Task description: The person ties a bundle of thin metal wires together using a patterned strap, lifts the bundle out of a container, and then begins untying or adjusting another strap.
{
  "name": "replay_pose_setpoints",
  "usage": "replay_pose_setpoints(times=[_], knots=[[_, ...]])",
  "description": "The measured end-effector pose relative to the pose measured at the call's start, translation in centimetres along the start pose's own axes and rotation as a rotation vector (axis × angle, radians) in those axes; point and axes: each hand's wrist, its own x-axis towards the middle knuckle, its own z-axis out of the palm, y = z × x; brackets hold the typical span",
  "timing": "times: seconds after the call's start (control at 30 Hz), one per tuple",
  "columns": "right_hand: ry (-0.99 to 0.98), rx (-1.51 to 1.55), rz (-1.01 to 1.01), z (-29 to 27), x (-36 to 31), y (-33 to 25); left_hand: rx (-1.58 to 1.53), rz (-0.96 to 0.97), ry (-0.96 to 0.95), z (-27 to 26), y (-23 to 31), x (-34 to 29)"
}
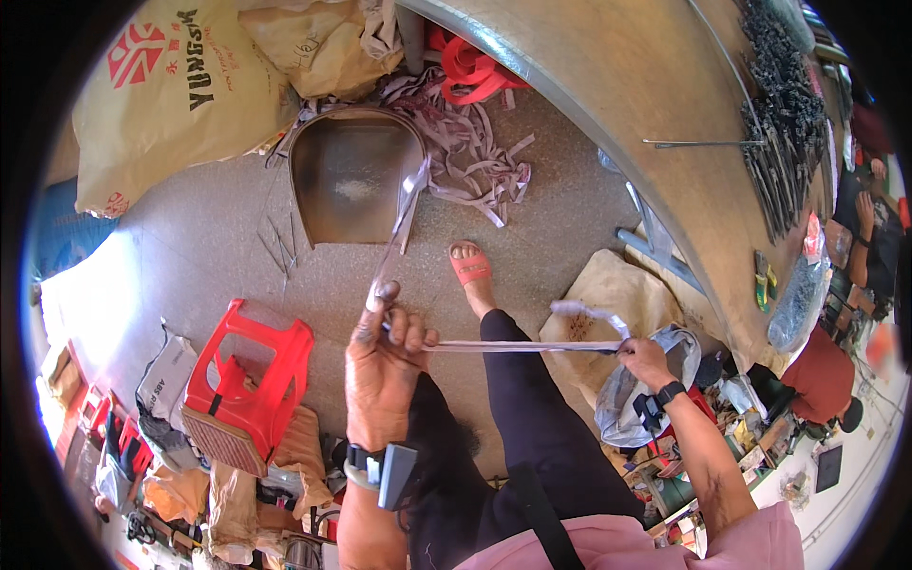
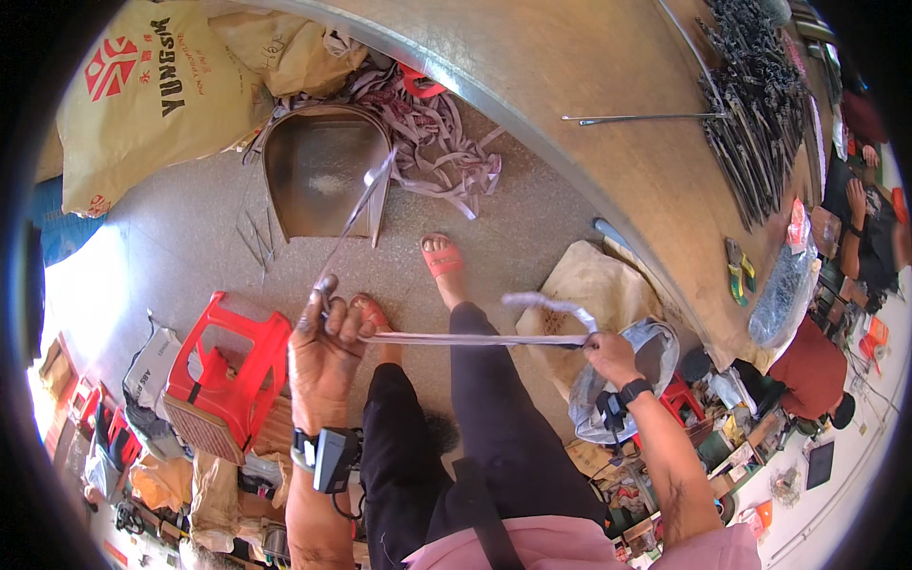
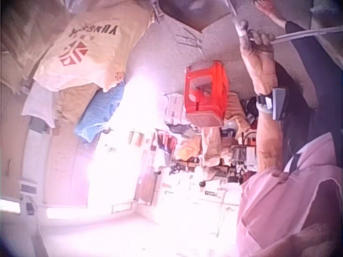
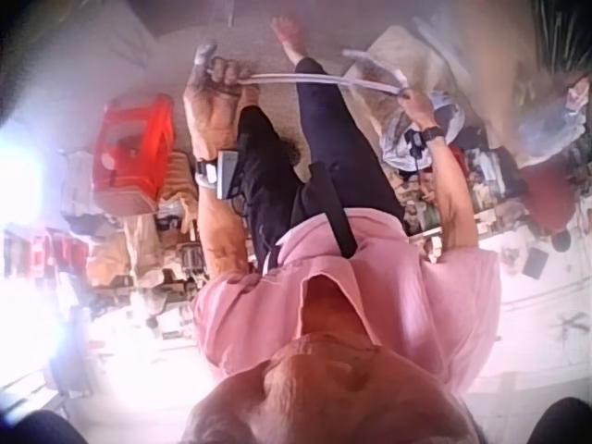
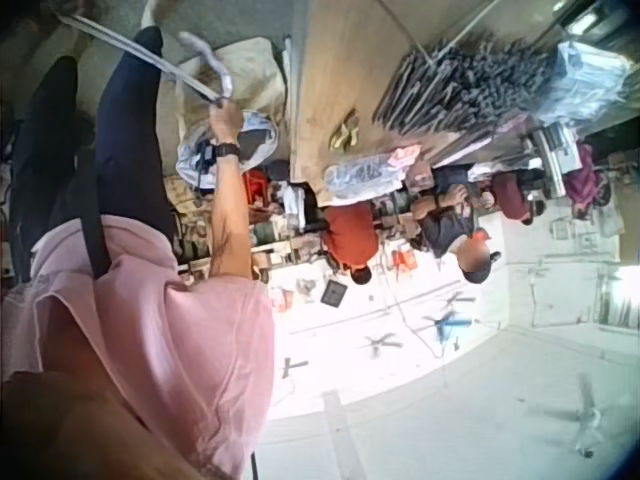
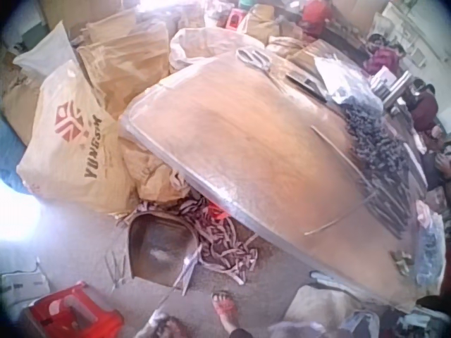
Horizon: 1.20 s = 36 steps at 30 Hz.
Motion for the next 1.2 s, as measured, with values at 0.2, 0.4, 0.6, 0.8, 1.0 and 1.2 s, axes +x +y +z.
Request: replay_pose_setpoints(times=[0.2,0.4,0.6,0.8,1.0,1.2], knots=[[0.154,-0.032,0.257,1.5,2.9,6.7,-0.093,0.168,-0.01,5.0,2.3,-2.7],[0.083,-0.119,0.019,-0.4,5.7,1.6,0.575,0.08,0.093,9.6,-0.9,-7.4],[-0.795,1.468,-0.153,-6.6,2.5,-18.0,1.179,-0.312,-0.148,8.6,-9.5,-9.8],[-0.693,1.552,-0.212,-9.6,-2.0,-24.2,1.429,-0.278,-0.411,3.9,-12.1,-8.7],[-0.319,0.778,-0.677,-9.2,-4.4,-21.9,0.543,-0.182,-0.115,2.8,-7.1,-5.7],[-0.182,0.511,-0.818,-6.9,-7.6,-22.8,0.601,-0.349,0.061,4.2,-6.7,-5.1]])
